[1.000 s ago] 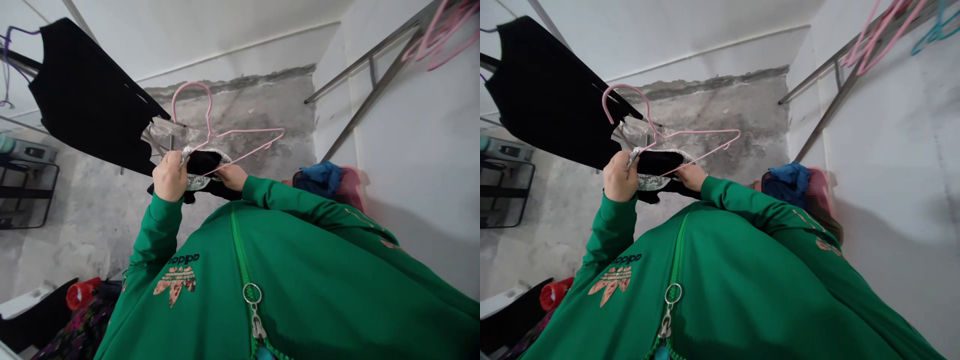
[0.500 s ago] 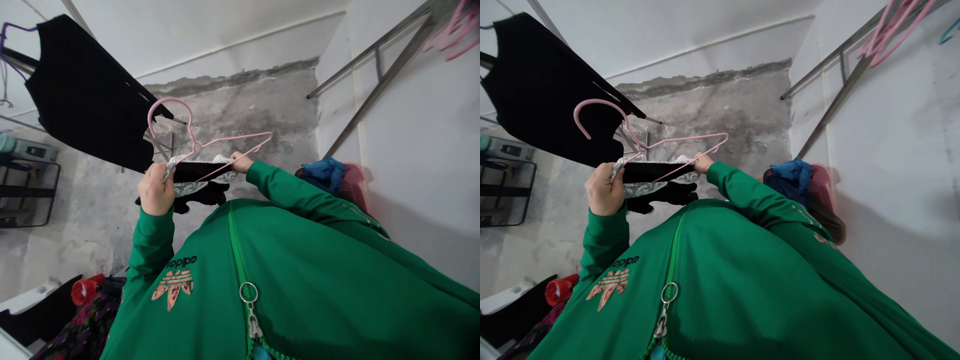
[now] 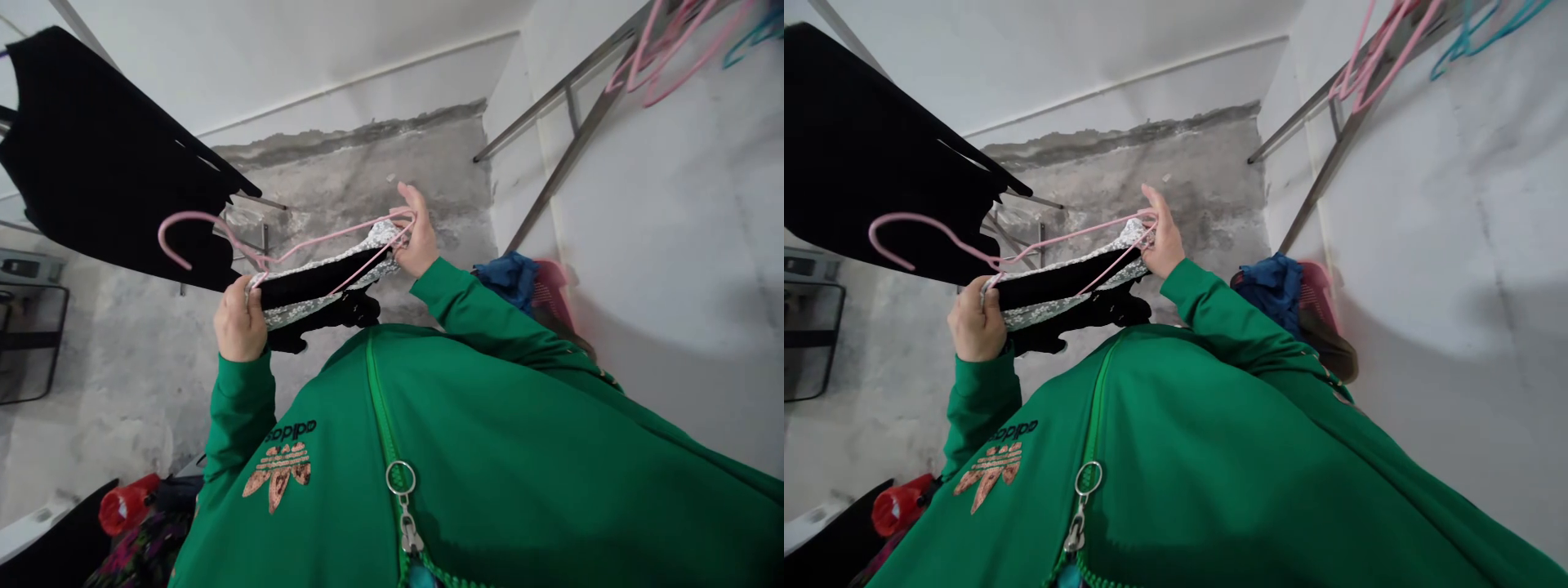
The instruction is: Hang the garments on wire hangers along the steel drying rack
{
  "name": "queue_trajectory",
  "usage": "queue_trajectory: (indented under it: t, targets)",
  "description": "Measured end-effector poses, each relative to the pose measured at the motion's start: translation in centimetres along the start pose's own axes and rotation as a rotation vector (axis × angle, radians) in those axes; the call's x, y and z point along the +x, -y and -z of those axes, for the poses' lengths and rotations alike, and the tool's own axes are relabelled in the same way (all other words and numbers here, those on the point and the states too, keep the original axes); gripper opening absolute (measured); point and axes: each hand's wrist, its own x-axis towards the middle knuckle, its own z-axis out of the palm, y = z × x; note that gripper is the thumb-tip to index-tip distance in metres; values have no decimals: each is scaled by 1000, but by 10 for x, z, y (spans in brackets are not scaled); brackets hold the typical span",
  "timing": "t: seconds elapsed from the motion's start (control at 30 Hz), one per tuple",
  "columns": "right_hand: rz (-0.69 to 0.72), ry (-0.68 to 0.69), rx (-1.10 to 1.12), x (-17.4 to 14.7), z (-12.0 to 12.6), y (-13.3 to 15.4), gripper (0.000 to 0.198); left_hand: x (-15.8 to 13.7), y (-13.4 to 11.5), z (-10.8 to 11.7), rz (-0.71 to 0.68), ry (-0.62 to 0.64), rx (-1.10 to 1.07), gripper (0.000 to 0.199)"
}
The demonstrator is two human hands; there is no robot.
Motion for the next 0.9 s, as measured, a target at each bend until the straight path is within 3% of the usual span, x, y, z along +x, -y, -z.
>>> queue_trajectory:
  t: [0.17,0.33,0.43,0.6,0.73,0.9]
  targets:
    - [-48,169,-23,-7,-2,-22,76,6,-12,-15,-83,64,-91,26]
    - [-235,213,-177,-3,10,-57,62,12,0,-6,-132,274,-141,25]
    - [-262,184,-236,4,19,-58,54,14,2,-5,-137,294,-77,26]
    - [-211,138,-317,5,26,-28,42,17,-7,-17,-80,169,142,26]
    - [-18,346,-213,2,40,0,41,20,-4,-14,-95,54,91,25]
    - [153,338,-276,15,59,9,54,22,5,3,-120,38,21,21]
